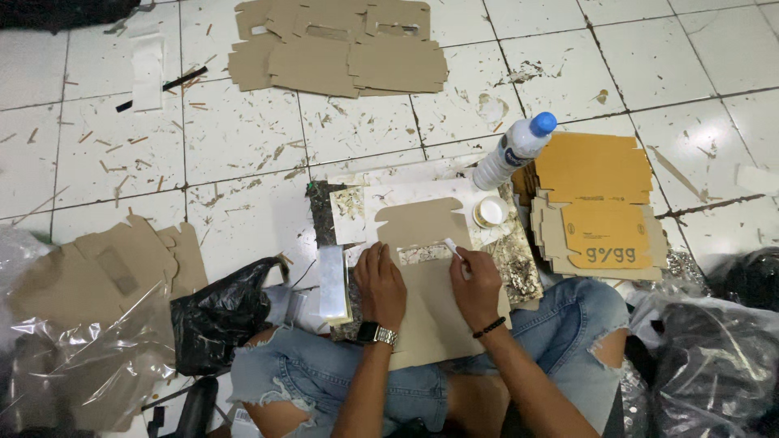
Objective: The person sits on the floor and assembles flat cardboard pieces into box shapes by folding and pressing the edges. They handle each piece individually, aligning flaps and smoothing the joints to form the box structure.
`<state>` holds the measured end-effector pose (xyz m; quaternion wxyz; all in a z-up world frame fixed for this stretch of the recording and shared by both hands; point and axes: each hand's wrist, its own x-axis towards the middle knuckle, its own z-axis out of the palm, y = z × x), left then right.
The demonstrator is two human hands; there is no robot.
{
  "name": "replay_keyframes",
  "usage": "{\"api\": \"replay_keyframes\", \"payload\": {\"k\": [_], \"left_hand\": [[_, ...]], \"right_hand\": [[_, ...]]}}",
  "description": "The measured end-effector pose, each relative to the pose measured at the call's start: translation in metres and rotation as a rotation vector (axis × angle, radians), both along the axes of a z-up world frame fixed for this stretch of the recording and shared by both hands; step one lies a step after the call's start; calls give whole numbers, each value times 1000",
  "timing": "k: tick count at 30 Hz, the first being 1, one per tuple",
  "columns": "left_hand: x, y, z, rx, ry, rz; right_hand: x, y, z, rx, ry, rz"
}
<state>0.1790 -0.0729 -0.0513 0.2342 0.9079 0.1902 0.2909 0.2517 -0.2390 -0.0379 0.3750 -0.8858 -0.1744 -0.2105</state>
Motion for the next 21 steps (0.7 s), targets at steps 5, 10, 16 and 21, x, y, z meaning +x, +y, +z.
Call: {"api": "replay_keyframes", "payload": {"k": [5,10,16,21], "left_hand": [[-1,0,-5,-3,6,-6],[0,-1,-5,-5,16,14],[1,-1,-8,-6,-7,4],[1,-1,-12,3,-6,9]], "right_hand": [[9,-14,7,-83,-86,36],[12,-22,17,-66,-67,50],[17,-22,25,-25,11,136],[18,-25,31,-122,-13,207]]}}
